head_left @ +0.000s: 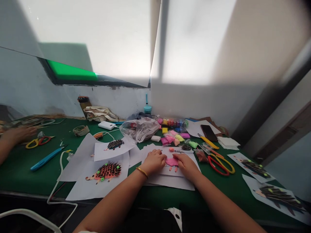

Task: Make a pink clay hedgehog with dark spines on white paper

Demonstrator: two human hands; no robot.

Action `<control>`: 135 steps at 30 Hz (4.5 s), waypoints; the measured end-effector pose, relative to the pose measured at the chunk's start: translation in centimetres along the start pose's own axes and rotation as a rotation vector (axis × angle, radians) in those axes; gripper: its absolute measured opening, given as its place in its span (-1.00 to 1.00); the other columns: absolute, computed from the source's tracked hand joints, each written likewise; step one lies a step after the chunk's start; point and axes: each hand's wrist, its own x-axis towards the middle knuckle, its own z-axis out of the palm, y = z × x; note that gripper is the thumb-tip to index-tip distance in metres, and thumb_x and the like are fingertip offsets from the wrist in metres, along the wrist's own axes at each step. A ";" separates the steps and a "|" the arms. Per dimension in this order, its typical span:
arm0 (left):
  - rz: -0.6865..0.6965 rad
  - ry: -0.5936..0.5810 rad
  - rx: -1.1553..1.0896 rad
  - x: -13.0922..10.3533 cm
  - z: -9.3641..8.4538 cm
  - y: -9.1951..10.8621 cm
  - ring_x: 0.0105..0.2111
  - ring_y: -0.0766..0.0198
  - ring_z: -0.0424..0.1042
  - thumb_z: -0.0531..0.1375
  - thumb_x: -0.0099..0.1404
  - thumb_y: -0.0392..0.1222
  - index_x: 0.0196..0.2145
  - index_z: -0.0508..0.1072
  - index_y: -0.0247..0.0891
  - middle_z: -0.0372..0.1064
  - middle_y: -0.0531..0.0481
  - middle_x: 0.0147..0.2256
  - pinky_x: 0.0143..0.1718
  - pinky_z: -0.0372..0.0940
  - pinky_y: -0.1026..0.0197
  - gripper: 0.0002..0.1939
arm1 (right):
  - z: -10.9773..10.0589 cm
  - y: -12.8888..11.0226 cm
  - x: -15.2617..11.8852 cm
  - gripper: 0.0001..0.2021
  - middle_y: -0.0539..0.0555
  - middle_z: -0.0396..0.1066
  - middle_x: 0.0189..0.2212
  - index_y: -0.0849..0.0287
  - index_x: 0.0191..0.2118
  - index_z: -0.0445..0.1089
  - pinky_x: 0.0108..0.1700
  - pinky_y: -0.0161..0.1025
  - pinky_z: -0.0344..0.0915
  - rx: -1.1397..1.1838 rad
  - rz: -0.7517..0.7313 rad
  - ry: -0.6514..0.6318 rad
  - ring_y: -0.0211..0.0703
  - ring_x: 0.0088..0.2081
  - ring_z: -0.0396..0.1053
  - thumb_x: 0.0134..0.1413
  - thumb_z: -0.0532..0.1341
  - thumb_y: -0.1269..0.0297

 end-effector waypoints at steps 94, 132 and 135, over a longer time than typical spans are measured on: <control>0.187 0.173 -0.247 -1.7 1.0 -1.4 -0.02 0.19 0.35 0.05 0.26 -0.33 -0.07 0.50 -0.19 0.43 -0.03 -0.02 0.11 0.16 0.14 -0.66 | -0.6 -2.6 -1.1 -0.64 0.01 0.45 -0.04 -0.06 -0.11 0.50 0.15 0.07 0.14 -0.189 -0.358 0.036 0.02 0.08 0.26 0.00 0.15 0.45; 0.149 0.162 -0.147 -1.6 1.0 -0.4 -0.05 0.15 0.37 0.05 0.25 -0.28 -0.15 0.52 -0.11 0.43 -0.02 -0.07 0.17 0.06 -0.01 -0.69 | -0.5 -2.5 -1.0 -0.63 0.01 0.45 -0.03 -0.08 -0.09 0.50 0.14 0.03 0.16 -0.199 -0.373 0.017 -0.01 0.07 0.27 0.01 0.15 0.44; 0.141 0.169 -0.158 -1.6 0.9 -0.3 -0.05 0.15 0.36 0.04 0.25 -0.29 -0.13 0.51 -0.15 0.43 -0.05 -0.08 0.18 0.05 -0.01 -0.69 | -0.5 -2.5 -1.0 -0.63 0.01 0.44 -0.02 -0.05 -0.08 0.49 0.15 0.03 0.15 -0.195 -0.360 0.017 -0.01 0.08 0.26 0.01 0.15 0.44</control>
